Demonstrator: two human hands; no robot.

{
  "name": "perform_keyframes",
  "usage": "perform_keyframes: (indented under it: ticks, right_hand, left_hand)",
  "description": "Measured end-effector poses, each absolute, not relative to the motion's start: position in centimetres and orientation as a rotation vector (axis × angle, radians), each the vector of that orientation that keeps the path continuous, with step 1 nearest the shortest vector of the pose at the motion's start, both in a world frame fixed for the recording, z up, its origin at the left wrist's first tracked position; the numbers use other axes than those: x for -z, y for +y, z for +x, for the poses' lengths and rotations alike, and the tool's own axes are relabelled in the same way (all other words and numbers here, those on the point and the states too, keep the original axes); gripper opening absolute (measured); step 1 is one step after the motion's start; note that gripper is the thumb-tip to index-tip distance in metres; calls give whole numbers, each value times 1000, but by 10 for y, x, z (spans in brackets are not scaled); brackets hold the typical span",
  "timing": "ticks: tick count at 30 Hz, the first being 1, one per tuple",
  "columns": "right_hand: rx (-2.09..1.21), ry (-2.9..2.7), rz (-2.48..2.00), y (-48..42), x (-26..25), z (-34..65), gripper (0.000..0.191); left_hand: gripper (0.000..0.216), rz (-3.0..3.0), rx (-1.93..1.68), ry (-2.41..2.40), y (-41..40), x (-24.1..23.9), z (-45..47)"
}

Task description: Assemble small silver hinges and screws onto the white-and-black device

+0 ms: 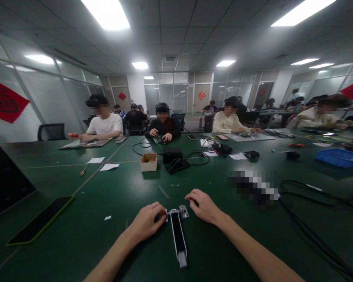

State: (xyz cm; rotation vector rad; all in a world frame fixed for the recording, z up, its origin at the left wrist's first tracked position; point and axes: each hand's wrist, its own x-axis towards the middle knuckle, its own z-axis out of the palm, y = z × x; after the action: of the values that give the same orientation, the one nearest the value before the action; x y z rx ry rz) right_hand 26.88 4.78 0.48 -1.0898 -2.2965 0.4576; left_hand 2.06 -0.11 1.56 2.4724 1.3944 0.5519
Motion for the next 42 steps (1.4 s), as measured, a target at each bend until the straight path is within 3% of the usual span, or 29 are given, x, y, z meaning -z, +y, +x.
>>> perform_keyframes:
  ticks: [9, 20, 37, 42]
  right_hand:
    - [-454, -2316, -1225, 63, 0, 272, 18]
    - [-258, -2119, -596, 21, 6, 217, 18]
    - [-145, -2136, -612, 23, 6, 217, 22]
    - [37, -2166, -986, 49, 4, 243, 33]
  left_hand:
    - [21, 2435, -709, 1502, -2, -15, 19]
    - [44, 1719, -1049, 1151, -1, -11, 39]
    - [40, 1325, -1076, 986, 0, -8, 37]
    - [34, 1564, -1046, 1122, 7, -6, 26]
